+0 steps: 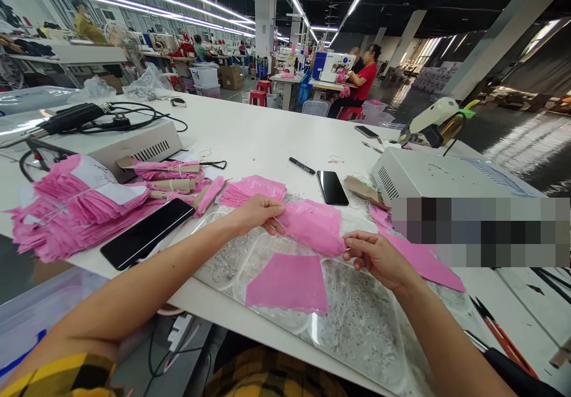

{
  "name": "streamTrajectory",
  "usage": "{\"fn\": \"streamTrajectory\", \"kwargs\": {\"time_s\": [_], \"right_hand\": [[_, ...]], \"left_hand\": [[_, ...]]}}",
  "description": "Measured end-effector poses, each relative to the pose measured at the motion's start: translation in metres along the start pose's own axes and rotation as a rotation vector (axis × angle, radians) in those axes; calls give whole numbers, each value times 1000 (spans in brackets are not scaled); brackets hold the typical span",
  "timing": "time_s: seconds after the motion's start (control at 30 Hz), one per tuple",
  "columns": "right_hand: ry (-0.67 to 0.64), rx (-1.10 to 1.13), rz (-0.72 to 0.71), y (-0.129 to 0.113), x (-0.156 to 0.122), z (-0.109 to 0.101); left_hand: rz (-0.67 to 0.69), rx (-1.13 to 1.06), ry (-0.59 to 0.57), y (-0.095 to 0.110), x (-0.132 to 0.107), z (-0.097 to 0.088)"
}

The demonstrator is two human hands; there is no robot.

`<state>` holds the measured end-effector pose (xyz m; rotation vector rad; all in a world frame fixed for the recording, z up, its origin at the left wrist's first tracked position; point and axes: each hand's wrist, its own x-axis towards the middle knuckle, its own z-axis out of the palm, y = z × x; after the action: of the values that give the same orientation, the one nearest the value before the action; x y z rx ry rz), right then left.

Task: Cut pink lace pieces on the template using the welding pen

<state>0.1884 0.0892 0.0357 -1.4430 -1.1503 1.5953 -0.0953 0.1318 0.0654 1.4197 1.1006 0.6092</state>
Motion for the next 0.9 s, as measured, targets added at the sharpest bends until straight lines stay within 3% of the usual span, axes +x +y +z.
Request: {"fn": "streamTrajectory", "kwargs": {"time_s": [0.13,0.17,0.27,0.37,0.47,0.7,0.9], "right_hand": [[-99,-222,-141,6,-18,11],[-133,-331,-208,10,-24,14],[-216,-608,-424,24,-39,24],[-276,-722,-534,34,-46,28],[-296,-793,-540,41,-46,27],[-253,-828,-525,46,-54,23],[-240,-911,-660,55,-61,24]], "left_hand": [[120,173,-4,-10,-44,1],[173,235,-9,-18,-57,3],[510,609,-31,-51,-90,12],[653,856,28,-79,-107,19],[715,974,50,-89,-111,22],[759,1036,27,-80,-116,25],[753,1015,35,-86,-117,27]]}}
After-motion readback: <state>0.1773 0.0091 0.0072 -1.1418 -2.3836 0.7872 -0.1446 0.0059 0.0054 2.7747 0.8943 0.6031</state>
